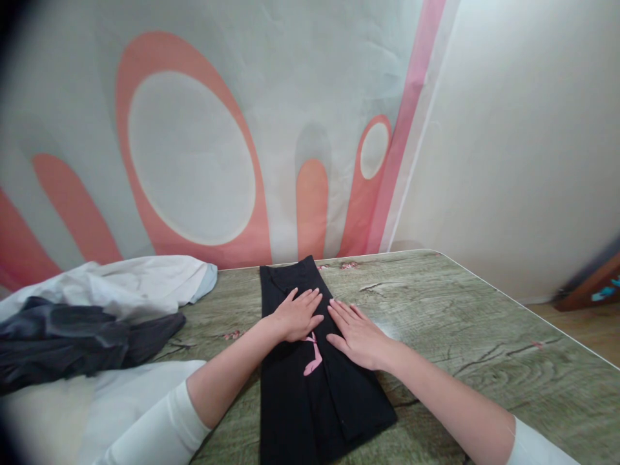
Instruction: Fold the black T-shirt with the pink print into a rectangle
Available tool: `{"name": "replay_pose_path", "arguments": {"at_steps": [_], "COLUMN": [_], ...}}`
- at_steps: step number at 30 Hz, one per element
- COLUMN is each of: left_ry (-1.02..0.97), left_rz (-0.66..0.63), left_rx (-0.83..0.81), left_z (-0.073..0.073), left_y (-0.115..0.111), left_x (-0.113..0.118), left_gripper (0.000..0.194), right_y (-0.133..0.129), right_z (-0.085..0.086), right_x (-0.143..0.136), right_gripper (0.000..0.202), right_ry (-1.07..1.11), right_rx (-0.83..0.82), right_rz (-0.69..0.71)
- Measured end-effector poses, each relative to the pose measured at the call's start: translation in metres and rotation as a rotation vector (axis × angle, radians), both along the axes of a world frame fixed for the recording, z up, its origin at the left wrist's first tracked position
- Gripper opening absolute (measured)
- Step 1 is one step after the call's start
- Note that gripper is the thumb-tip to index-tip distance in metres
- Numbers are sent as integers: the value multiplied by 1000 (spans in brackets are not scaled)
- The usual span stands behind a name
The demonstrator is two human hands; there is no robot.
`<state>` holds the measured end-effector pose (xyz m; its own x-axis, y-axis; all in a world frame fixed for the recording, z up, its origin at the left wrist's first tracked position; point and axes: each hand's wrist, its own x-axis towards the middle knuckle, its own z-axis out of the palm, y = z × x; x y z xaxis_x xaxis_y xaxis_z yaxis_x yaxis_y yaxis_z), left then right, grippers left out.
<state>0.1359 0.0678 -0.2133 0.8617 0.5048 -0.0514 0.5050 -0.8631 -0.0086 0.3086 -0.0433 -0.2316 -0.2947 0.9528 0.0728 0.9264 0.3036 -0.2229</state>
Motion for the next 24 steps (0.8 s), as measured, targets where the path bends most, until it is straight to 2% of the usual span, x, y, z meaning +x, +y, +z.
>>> {"name": "replay_pose_path", "arguments": {"at_steps": [8, 13, 16, 20, 24], "left_ry": [16, -30, -65, -78, -89], "left_rz": [8, 47, 70, 24, -66], "left_rx": [-13, 81, 134, 159, 125], "left_z": [-1, -7, -8, 0, 8], "left_y": [2, -6, -13, -29, -56], "left_x": [1, 2, 2, 2, -3], "left_gripper": [61, 58, 53, 46, 49], "right_y": [-55, -89, -100, -91, -48], "right_z": [10, 12, 16, 18, 11], "right_x": [3, 3, 4, 13, 26], "right_gripper": [64, 62, 60, 55, 54], "right_ry": [-47, -24, 3, 121, 204], "right_rx": [-23, -68, -120, -140, 29], "right_rz": [56, 64, 53, 27, -50]}}
